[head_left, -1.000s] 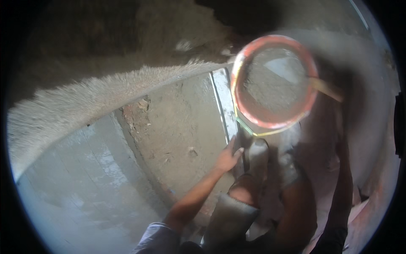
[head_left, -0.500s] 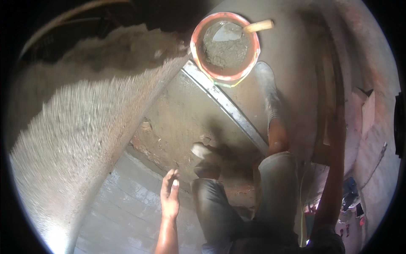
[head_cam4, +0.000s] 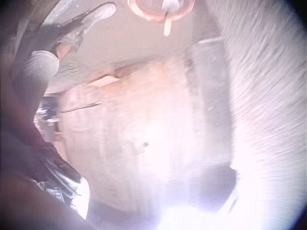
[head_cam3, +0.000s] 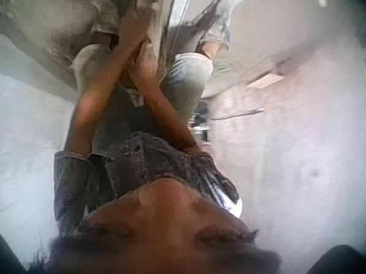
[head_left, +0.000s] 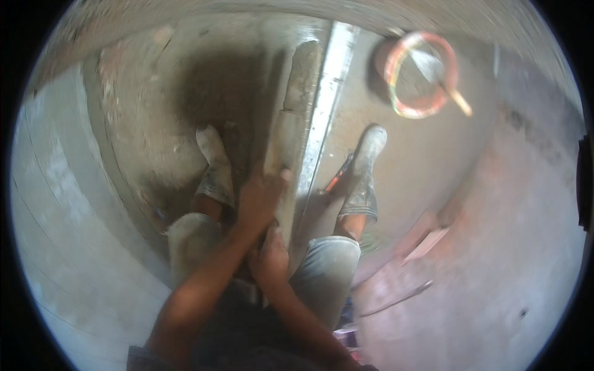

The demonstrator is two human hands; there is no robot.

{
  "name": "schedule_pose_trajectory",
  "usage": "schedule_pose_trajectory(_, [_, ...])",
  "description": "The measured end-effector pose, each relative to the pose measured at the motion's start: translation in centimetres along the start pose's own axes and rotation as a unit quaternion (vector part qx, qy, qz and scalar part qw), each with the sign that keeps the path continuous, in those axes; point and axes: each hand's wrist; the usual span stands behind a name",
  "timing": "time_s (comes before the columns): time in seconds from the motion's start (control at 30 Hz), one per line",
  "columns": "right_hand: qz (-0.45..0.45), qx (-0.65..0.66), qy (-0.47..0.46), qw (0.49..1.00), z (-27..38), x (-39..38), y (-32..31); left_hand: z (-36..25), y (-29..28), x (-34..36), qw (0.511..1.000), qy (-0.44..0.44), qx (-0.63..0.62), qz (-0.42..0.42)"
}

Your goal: The person uses a trowel and a straight metal bar to smooth and level wet concrete on a floor. They repeatedly scoop concrete from a bucket and apply it to the surface, then drag the bar to create a flat finish.

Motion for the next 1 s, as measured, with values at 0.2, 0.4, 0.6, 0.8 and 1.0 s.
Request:
schedule_pose_trajectory(0.2, [0.145, 0.109, 0.066, 0.981, -2.4, 6.3, -8.6, 9.6, 2.4, 14.6, 0.981, 0.045, -0.18, 0.063])
schedule_pose_trajectory(0.4, [0.117, -0.034, 0.105, 0.987, -15.2, 23.4, -10.4, 13.1, 16.1, 26.5, 0.937, 0.083, -0.322, 0.107])
schedule_pose_trajectory(0.6, [-0.118, -0.077, -0.123, 0.982, -21.0, 42.6, -6.5, 11.5, 21.8, 28.9, 0.968, 0.04, -0.224, 0.108])
schedule_pose_trajectory(0.8, [-0.232, -0.167, -0.252, 0.924, -23.4, 51.8, -4.0, 11.1, 23.3, 31.0, 0.967, 0.06, -0.217, 0.118])
schedule_pose_trajectory(1.0, [-0.244, -0.149, -0.223, 0.932, -22.3, 51.9, -2.8, 3.8, 18.6, 35.9, 0.974, 0.099, -0.19, 0.076])
Point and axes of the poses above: each hand's wrist, its own x-axis towards the middle knuckle, its own y-axis out of the palm, z = x × y, and after that the axes turned 10 degrees about x, right-handed
